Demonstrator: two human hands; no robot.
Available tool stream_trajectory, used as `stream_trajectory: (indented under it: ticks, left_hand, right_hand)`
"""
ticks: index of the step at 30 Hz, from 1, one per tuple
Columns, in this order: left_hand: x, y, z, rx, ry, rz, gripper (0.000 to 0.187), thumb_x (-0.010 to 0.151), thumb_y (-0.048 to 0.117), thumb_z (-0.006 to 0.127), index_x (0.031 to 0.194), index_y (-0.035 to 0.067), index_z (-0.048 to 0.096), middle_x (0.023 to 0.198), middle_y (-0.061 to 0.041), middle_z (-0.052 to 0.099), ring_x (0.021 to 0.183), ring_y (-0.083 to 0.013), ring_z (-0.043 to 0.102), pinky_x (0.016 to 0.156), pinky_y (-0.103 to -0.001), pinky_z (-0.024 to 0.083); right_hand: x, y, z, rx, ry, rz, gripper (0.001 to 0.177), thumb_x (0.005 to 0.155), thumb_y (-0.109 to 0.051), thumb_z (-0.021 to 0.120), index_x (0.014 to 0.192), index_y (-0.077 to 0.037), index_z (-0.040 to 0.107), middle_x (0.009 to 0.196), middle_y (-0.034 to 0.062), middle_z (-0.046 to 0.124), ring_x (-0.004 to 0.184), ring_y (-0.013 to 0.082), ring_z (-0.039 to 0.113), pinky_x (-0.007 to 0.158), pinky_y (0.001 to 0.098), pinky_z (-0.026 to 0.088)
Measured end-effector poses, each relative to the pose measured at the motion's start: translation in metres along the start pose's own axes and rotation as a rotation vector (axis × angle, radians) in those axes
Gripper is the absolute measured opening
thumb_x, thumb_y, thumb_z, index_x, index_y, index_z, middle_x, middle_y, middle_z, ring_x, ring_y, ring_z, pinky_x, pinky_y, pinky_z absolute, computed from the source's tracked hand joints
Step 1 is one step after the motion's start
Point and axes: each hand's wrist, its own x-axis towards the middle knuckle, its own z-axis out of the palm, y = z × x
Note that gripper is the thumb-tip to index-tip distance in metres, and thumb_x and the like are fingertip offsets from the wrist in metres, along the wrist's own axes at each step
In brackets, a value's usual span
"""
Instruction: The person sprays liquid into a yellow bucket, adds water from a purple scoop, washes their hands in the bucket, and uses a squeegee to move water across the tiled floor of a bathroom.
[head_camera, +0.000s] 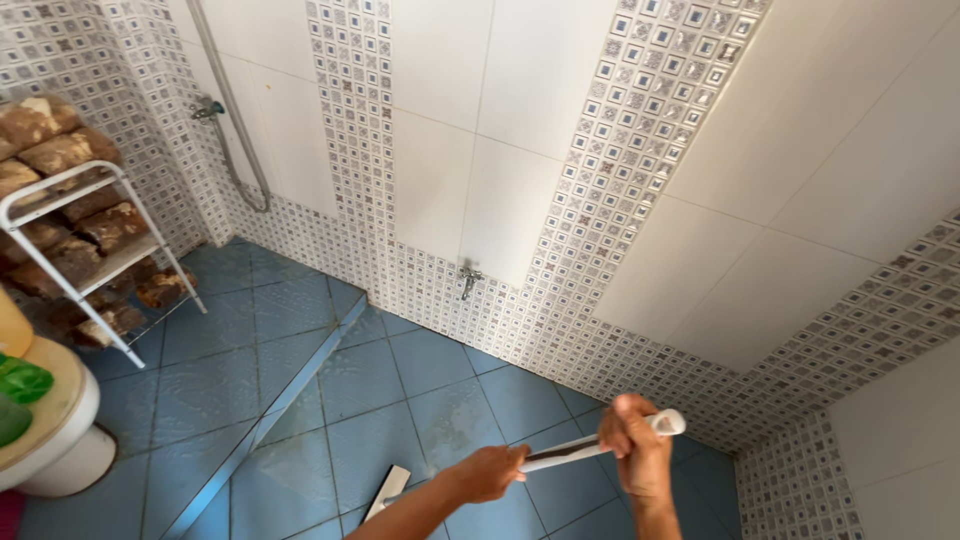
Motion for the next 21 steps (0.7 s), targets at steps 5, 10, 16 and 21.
stream_trajectory:
  ticks: [5, 10, 16, 21]
  left_hand:
    - [-0.028, -0.024, -0.021, 0.027, -0.062, -0.143, 0.031, 0.104, 0.021, 0.058, 0.124, 0.000, 0.048, 0.094, -0.023, 0.066, 0.091, -0.0405, 0.066, 0.079, -0.051, 0.050]
    - [-0.065, -0.060, -0.033, 0.109, -0.014, -0.179, 0.031, 0.105, 0.022, 0.060, 0.124, 0.001, 0.047, 0.096, -0.024, 0.066, 0.094, -0.0440, 0.064, 0.079, -0.052, 0.049]
    - [-0.119, -0.127, -0.038, 0.080, -0.108, -0.436, 0.023, 0.098, 0.005, 0.054, 0.121, 0.007, 0.049, 0.100, -0.021, 0.068, 0.098, -0.0406, 0.068, 0.081, -0.050, 0.053]
    - [-0.174, -0.165, -0.037, 0.143, -0.078, -0.642, 0.015, 0.099, 0.009, 0.058, 0.111, 0.008, 0.050, 0.107, -0.018, 0.067, 0.106, -0.0399, 0.064, 0.088, -0.052, 0.050]
  right_hand:
    - [-0.002, 0.028, 0.043, 0.096, -0.045, -0.032, 0.045, 0.093, -0.022, 0.070, 0.057, -0.015, 0.042, 0.043, -0.0030, 0.034, 0.036, 0.0102, 0.030, 0.036, 0.0293, 0.030]
    - [-0.007, 0.060, 0.077, 0.215, -0.099, 0.018, 0.041, 0.096, -0.016, 0.065, 0.062, -0.012, 0.043, 0.049, -0.0029, 0.033, 0.042, 0.0091, 0.031, 0.042, 0.0294, 0.033]
    - [-0.038, 0.129, 0.111, 0.062, -0.169, 0.115, 0.038, 0.096, -0.016, 0.067, 0.062, -0.007, 0.052, 0.058, 0.0021, 0.052, 0.052, 0.0112, 0.049, 0.052, 0.0301, 0.047]
    - [-0.075, 0.170, 0.145, 0.008, -0.314, 0.253, 0.030, 0.095, -0.015, 0.067, 0.067, -0.005, 0.062, 0.065, 0.0060, 0.064, 0.060, 0.0115, 0.057, 0.056, 0.0284, 0.046]
